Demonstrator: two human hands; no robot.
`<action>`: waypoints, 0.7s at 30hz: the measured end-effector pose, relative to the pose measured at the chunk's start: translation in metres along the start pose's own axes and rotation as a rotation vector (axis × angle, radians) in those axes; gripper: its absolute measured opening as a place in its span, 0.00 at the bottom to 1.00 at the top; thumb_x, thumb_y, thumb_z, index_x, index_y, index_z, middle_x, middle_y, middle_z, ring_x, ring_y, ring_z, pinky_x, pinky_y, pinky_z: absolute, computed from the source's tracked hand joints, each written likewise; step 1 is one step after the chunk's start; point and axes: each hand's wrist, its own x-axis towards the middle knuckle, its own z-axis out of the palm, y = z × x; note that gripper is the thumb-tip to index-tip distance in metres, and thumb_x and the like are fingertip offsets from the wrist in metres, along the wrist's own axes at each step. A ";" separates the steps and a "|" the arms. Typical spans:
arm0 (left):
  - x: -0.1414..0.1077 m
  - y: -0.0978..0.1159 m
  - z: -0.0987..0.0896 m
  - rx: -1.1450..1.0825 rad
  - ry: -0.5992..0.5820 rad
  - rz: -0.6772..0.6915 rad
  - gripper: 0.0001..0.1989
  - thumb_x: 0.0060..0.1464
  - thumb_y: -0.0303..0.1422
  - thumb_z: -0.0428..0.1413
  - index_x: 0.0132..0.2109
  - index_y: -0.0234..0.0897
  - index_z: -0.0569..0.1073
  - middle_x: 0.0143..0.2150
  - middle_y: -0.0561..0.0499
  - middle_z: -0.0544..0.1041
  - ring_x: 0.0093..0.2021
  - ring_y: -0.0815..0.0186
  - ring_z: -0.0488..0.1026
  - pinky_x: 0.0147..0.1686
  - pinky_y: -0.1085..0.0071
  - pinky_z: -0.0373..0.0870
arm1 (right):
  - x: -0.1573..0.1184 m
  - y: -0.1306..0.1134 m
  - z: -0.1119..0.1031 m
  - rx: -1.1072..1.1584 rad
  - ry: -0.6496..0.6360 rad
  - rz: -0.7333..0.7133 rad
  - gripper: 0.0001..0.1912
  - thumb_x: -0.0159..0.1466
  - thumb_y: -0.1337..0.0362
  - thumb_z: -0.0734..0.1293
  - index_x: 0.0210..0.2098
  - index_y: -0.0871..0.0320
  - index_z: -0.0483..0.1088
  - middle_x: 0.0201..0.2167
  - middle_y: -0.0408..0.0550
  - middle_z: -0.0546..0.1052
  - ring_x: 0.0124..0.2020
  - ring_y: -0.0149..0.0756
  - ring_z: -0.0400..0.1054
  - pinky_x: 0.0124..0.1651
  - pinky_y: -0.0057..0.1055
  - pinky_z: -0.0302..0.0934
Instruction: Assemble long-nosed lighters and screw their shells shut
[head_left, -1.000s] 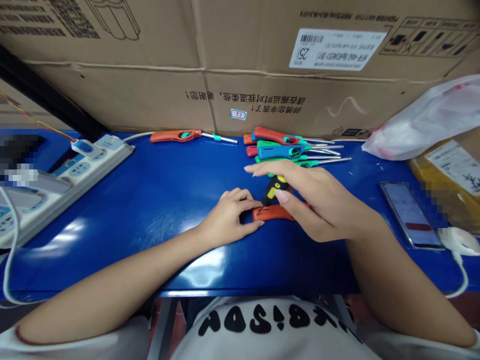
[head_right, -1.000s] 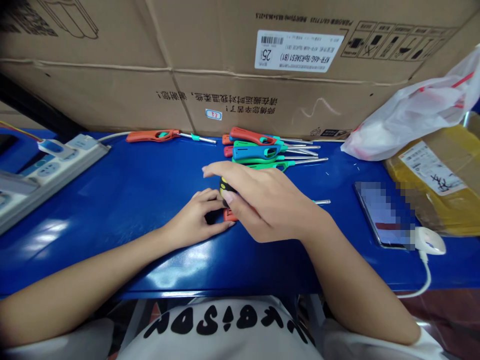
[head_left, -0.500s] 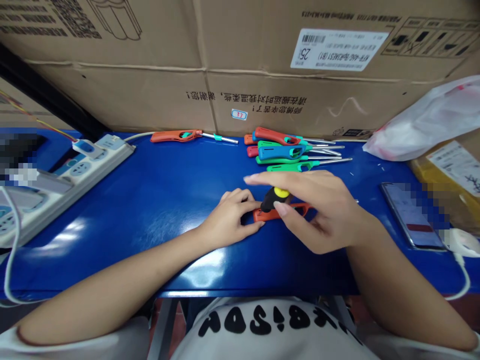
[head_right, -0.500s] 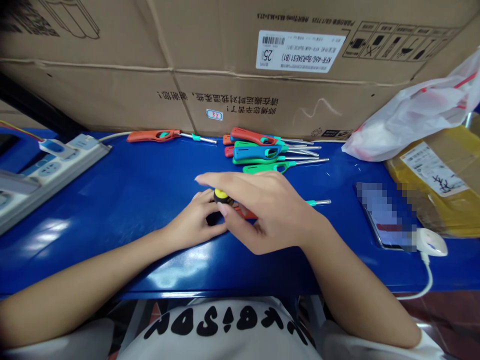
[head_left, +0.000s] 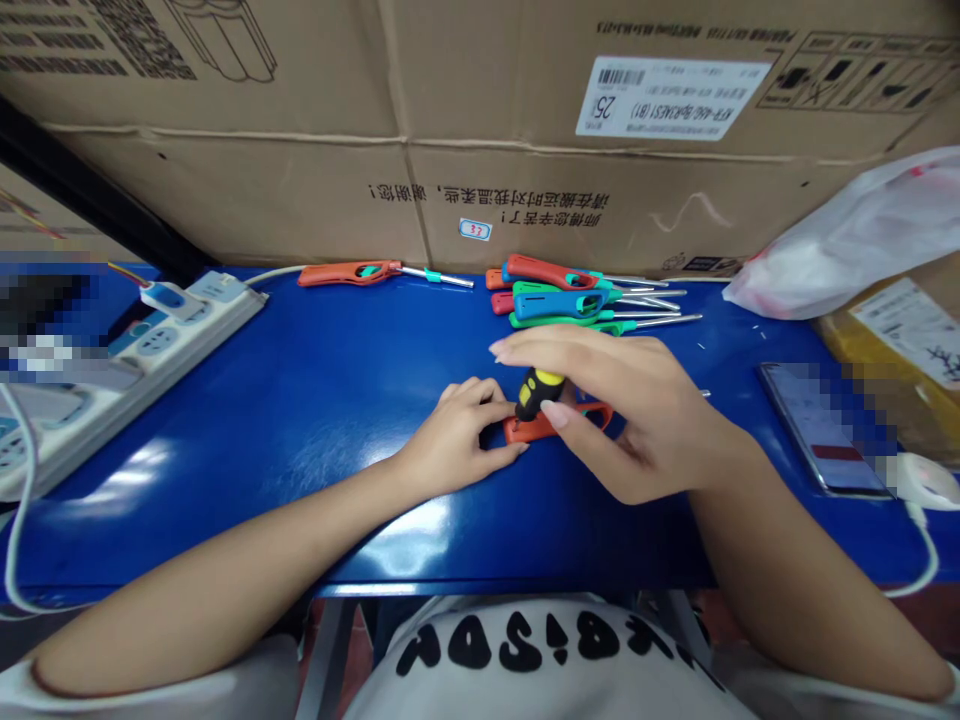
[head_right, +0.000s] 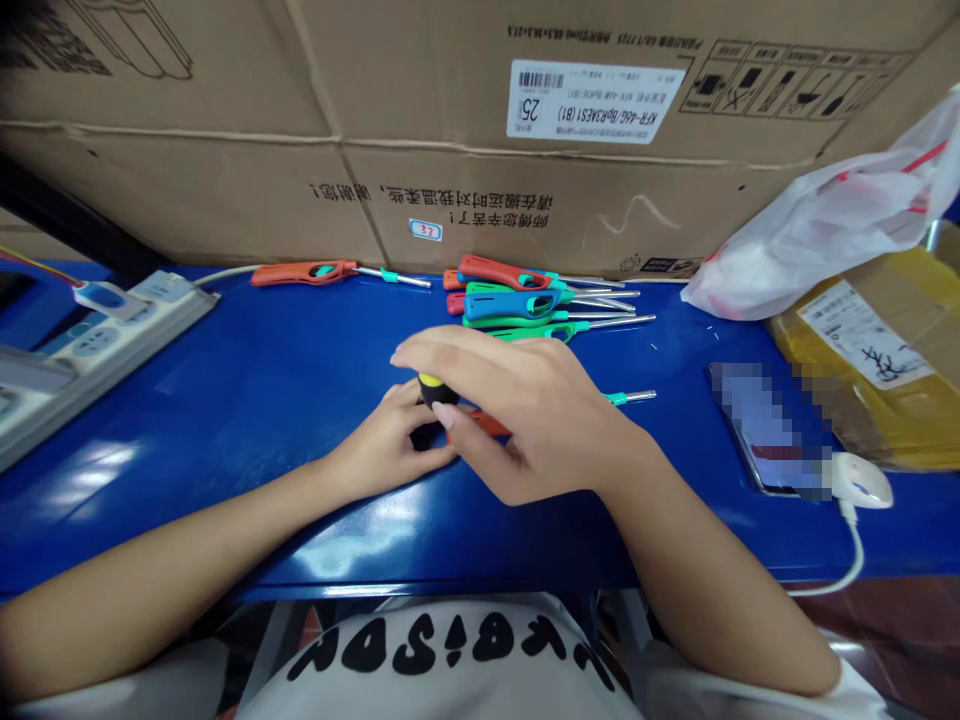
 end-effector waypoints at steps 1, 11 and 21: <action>0.000 0.000 0.000 0.007 0.004 0.002 0.11 0.59 0.37 0.62 0.47 0.39 0.80 0.48 0.45 0.76 0.51 0.53 0.72 0.54 0.53 0.66 | 0.000 0.000 0.000 0.033 -0.004 0.017 0.18 0.71 0.65 0.61 0.60 0.56 0.66 0.52 0.49 0.79 0.52 0.37 0.75 0.49 0.32 0.69; 0.000 -0.002 0.003 -0.001 -0.006 0.034 0.09 0.60 0.37 0.62 0.47 0.42 0.79 0.46 0.47 0.77 0.50 0.56 0.72 0.52 0.56 0.67 | 0.002 0.004 0.003 -0.032 -0.020 0.023 0.10 0.71 0.58 0.66 0.50 0.52 0.73 0.35 0.42 0.77 0.34 0.31 0.71 0.35 0.28 0.61; 0.000 -0.002 0.003 -0.018 0.022 0.020 0.09 0.59 0.37 0.62 0.45 0.39 0.78 0.48 0.46 0.77 0.50 0.54 0.73 0.50 0.56 0.69 | 0.001 0.002 0.002 0.123 -0.036 -0.024 0.16 0.71 0.66 0.62 0.57 0.54 0.68 0.54 0.50 0.76 0.53 0.37 0.73 0.50 0.31 0.67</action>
